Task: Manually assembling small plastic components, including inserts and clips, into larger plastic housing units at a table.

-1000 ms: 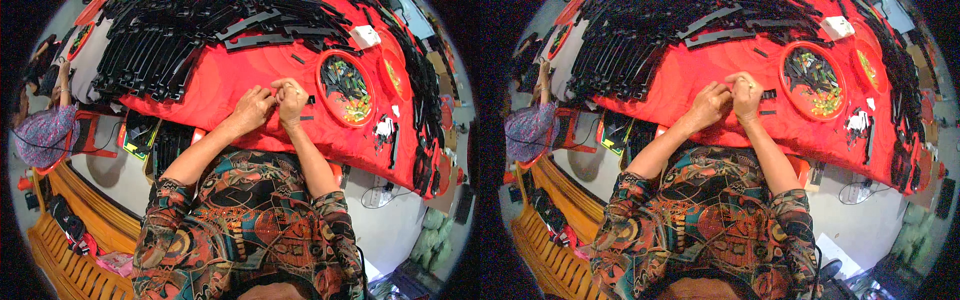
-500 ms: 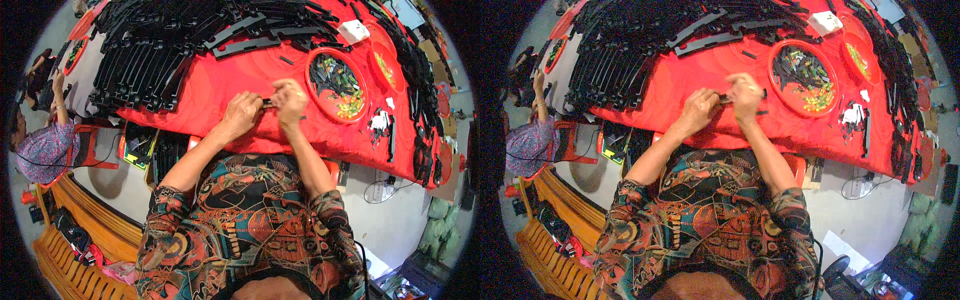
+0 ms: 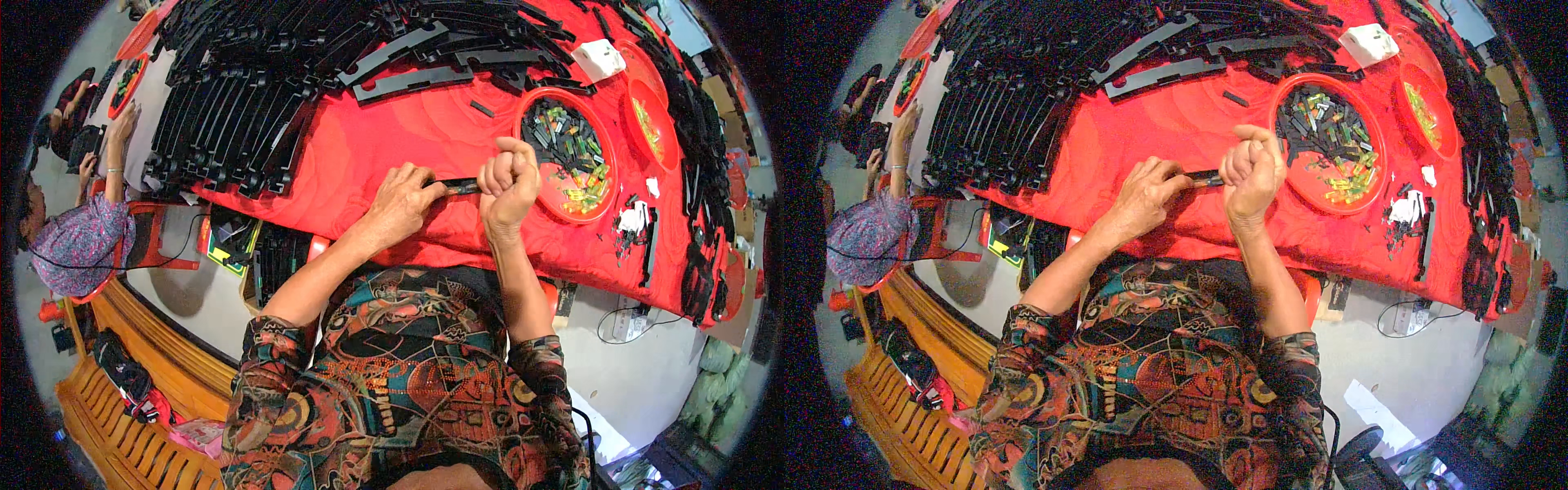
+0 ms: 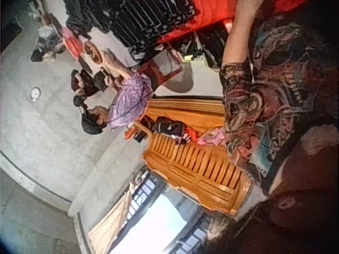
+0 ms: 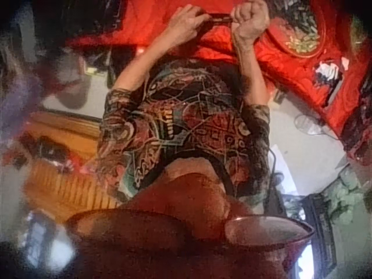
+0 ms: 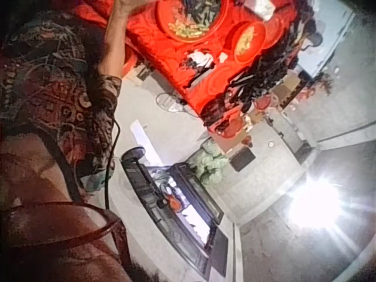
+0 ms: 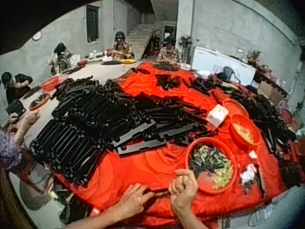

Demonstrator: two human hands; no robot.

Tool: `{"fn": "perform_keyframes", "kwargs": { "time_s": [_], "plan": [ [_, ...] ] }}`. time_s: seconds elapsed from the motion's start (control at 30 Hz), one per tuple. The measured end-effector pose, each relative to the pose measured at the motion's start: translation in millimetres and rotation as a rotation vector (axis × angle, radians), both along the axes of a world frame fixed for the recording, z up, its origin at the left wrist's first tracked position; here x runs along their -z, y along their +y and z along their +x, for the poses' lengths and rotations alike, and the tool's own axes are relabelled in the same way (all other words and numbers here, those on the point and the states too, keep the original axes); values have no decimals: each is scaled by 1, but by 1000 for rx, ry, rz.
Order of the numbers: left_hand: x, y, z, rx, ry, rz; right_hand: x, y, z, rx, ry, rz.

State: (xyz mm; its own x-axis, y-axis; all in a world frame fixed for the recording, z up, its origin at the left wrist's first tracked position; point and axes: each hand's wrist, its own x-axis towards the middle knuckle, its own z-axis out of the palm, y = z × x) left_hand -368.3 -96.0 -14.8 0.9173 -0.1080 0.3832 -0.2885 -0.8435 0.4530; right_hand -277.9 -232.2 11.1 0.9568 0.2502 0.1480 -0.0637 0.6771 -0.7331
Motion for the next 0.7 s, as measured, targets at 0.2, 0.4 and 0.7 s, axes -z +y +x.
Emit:
{"fn": "perform_keyframes", "kwargs": {
  "time_s": [0.2,0.4,0.7],
  "plan": [
    [1,-2,-1,-30,26,8,17,9,-1,-41,5,-158],
    [-4,-4,0,-29,38,36,23,11,-5,-43,-37,-235],
    [-3,-1,1,-22,65,100,0,-13,6,-87,-96,-243]
  ]
}}
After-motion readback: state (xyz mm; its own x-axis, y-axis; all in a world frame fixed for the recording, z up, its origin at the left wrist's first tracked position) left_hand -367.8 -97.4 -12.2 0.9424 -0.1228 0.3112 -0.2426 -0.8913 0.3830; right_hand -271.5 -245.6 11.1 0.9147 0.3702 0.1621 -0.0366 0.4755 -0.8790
